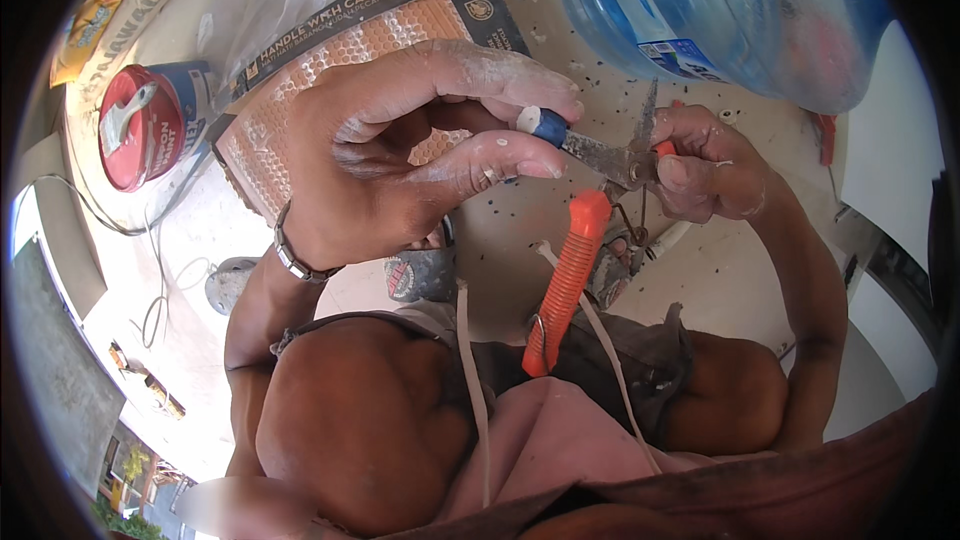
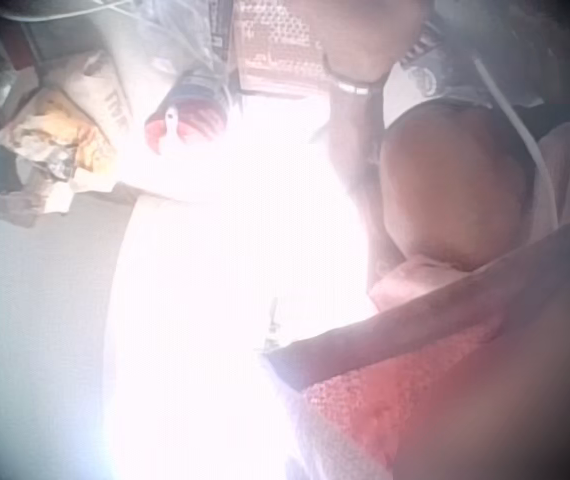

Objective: The person uses pliers to cut a blue plastic cap and then inserts it into a white light fixture. They adjust the fixture and cap to ensure a proper fit.

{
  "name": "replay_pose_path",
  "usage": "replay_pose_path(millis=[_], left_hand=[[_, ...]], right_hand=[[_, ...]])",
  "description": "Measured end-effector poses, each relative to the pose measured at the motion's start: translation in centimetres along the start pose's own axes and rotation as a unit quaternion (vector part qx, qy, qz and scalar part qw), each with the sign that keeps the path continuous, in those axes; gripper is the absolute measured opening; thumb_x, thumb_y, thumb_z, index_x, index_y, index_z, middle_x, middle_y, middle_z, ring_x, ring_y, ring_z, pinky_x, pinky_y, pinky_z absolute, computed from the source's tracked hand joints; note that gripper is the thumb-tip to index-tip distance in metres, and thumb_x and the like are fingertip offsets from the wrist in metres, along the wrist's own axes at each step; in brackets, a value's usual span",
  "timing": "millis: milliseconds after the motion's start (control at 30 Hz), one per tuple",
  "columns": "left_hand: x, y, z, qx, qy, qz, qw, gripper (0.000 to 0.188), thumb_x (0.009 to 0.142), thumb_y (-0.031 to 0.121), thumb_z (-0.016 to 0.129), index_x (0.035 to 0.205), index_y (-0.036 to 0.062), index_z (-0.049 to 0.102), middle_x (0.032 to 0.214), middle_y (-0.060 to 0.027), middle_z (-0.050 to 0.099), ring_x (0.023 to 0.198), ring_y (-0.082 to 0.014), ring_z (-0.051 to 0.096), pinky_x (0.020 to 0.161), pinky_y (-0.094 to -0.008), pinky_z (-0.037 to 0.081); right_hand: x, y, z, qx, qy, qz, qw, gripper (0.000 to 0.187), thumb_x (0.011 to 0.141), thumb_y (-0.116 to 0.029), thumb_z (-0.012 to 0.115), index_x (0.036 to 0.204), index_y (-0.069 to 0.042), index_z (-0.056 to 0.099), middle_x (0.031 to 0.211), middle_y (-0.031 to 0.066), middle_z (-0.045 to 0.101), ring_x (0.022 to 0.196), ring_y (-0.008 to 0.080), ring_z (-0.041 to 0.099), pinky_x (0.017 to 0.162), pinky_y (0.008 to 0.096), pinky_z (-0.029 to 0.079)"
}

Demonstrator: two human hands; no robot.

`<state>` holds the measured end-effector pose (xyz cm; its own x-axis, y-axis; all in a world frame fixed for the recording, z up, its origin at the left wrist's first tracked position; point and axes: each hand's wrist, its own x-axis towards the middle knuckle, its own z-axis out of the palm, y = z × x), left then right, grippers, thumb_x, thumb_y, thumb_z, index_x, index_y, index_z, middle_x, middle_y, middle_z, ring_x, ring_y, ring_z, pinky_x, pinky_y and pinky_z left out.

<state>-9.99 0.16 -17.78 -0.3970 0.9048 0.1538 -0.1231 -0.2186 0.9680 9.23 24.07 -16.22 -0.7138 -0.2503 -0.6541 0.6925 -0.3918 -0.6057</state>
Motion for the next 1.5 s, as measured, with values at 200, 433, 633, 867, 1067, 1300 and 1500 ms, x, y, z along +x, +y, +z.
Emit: replay_pose_path(millis=[200,433,633,867,1067,1300,1500], left_hand=[[0.0,0.0,-2.8,-0.019,0.076,0.005,0.997,0.028,0.083,-0.006,0.075,0.110,-0.0072,0.070,0.111,-0.0191,0.067,0.096,-0.0226,0.067,0.082,-0.0331,0.061],[-0.2,-1.4,-3.1,0.019,0.018,-0.044,0.999,0.033,0.082,-0.006,0.075,0.114,-0.0054,0.070,0.117,-0.0181,0.065,0.101,-0.0247,0.067,0.083,-0.0356,0.063],[0.3,-1.7,-2.4,0.010,0.002,-0.057,0.998,0.038,0.084,-0.007,0.073,0.121,-0.0064,0.065,0.117,-0.0176,0.065,0.101,-0.0277,0.069,0.081,-0.0357,0.063],[-0.1,-1.8,-1.6,-0.096,0.001,-0.143,0.985,0.028,0.092,-0.001,0.068,0.120,-0.0044,0.066,0.107,-0.0154,0.070,0.098,-0.0248,0.071,0.081,-0.0324,0.062],[-0.2,-2.5,-1.1,-0.164,0.012,-0.147,0.975,0.021,0.095,0.003,0.067,0.114,-0.0050,0.067,0.102,-0.0144,0.071,0.093,-0.0278,0.074,0.078,-0.0331,0.064],[-0.7,-2.1,-1.8,-0.199,0.010,-0.181,0.963,0.028,0.096,0.012,0.068,0.117,-0.0061,0.067,0.101,-0.0155,0.072,0.087,-0.0284,0.075,0.074,-0.0338,0.065],[-0.4,-1.0,-2.2,-0.247,0.004,-0.289,0.925,0.025,0.093,0.009,0.070,0.112,-0.0070,0.069,0.099,-0.0162,0.073,0.088,-0.0244,0.075,0.076,-0.0311,0.064]], right_hand=[[0.4,2.0,-1.5,0.067,-0.013,0.082,0.994,0.020,0.097,-0.023,0.066,0.102,-0.007,0.057,0.067,-0.0059,0.041,0.051,0.0032,0.033,0.044,0.0217,0.021],[-1.0,1.4,-0.6,-0.043,0.062,0.093,0.993,0.016,0.096,-0.020,0.064,0.096,-0.006,0.058,0.069,-0.0046,0.045,0.056,0.0048,0.039,0.048,0.0233,0.026],[-2.7,-1.8,2.6,-0.298,0.117,-0.061,0.945,0.032,0.095,-0.014,0.065,0.125,-0.004,0.065,0.084,-0.0013,0.066,0.071,0.0072,0.046,0.060,0.0240,0.036],[-2.9,-1.5,4.4,-0.577,0.185,-0.241,0.758,0.051,0.087,0.004,0.060,0.138,-0.005,0.059,0.083,0.0141,0.065,0.059,0.0225,0.054,0.057,0.0294,0.046],[-3.4,-1.0,6.1,-0.720,0.226,-0.261,0.602,0.074,0.070,0.011,0.062,0.140,-0.011,0.060,0.067,0.0052,0.042,0.051,0.0182,0.044,0.046,0.0316,0.038],[-3.8,-0.4,6.3,-0.787,0.248,-0.289,0.486,0.071,0.070,0.005,0.066,0.138,-0.016,0.064,0.071,0.0022,0.040,0.052,0.0152,0.043,0.043,0.0317,0.036],[-3.3,-0.6,7.1,-0.839,0.268,-0.302,0.363,0.068,0.068,-0.002,0.070,0.132,-0.024,0.069,0.076,0.0015,0.044,0.054,0.0141,0.045,0.042,0.0287,0.039]])
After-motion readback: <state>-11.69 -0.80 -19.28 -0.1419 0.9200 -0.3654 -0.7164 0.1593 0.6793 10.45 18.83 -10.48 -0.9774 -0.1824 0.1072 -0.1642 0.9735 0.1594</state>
